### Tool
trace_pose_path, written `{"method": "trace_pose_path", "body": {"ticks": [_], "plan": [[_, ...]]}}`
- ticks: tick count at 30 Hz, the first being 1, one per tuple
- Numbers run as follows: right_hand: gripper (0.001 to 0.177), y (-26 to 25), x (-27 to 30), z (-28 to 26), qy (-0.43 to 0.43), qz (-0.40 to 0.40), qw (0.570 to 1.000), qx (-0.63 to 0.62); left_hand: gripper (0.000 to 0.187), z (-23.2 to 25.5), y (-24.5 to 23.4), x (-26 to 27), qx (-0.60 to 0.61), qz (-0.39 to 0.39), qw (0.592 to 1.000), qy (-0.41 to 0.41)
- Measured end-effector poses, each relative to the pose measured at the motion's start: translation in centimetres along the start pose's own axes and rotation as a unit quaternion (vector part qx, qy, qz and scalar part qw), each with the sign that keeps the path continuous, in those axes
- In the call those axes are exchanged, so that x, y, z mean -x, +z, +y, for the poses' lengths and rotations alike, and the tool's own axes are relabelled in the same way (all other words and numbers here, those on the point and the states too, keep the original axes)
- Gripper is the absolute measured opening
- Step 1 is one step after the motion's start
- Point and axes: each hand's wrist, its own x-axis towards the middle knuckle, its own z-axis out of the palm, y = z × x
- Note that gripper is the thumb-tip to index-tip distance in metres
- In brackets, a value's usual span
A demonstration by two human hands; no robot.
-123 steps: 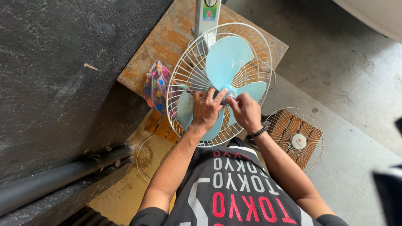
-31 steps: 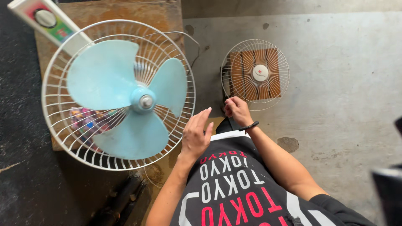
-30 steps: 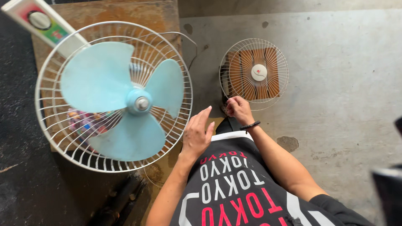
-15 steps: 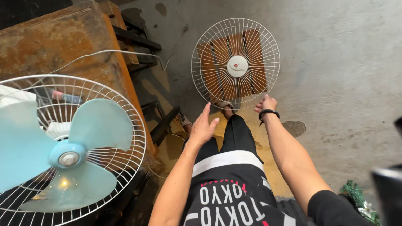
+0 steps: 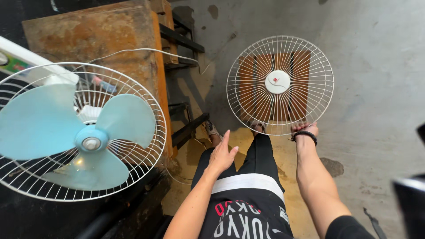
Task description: The person assembles a table fan by attaching the front grille, securing the rear grille, and tightening a screw with a knife. The fan is placed on a wooden table in a dimly lit room.
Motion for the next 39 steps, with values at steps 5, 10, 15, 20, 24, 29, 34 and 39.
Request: {"method": "trace_pose_path", "body": {"ticks": [5,10,15,20,24,29,34,39], "plan": [[0.053,1.4,4.6,-3.3,-0.060,-0.052,0.996,0.052,0.077,-2.7,-0.6,1.2,0.036,0.067,0.997,-0.001],[0.062,1.4,10.1,-9.3,-0.121,-0.243,0.960,0.072,0.075,-4.9,-1.1,2.6,0.148,0.128,0.980,-0.022],[0.071,4.4,16.7,-13.9,-0.133,-0.368,0.906,0.163,0.086,-5.2,-1.8,4.7,0.375,0.210,0.902,0.044],[0.073,10.3,21.0,-11.3,-0.038,-0.487,0.831,0.268,0.093,-6.8,-4.7,10.3,0.499,0.335,0.772,0.207],[0.065,14.0,24.3,-2.8,-0.092,-0.443,0.791,0.411,0.074,-8.9,-6.0,15.0,0.552,0.431,0.661,0.269],[0.050,15.5,30.1,9.8,-0.117,-0.432,0.805,0.390,0.051,-14.0,-5.5,16.0,0.732,0.511,0.404,0.199],[0.058,14.4,31.8,16.7,-0.020,-0.583,0.723,0.371,0.048,-21.2,-0.3,18.5,0.791,0.537,0.269,0.116],[0.055,11.0,30.4,21.8,0.105,-0.577,0.685,0.431,0.047,-28.1,10.6,22.5,0.878,0.454,0.029,0.146]]}}
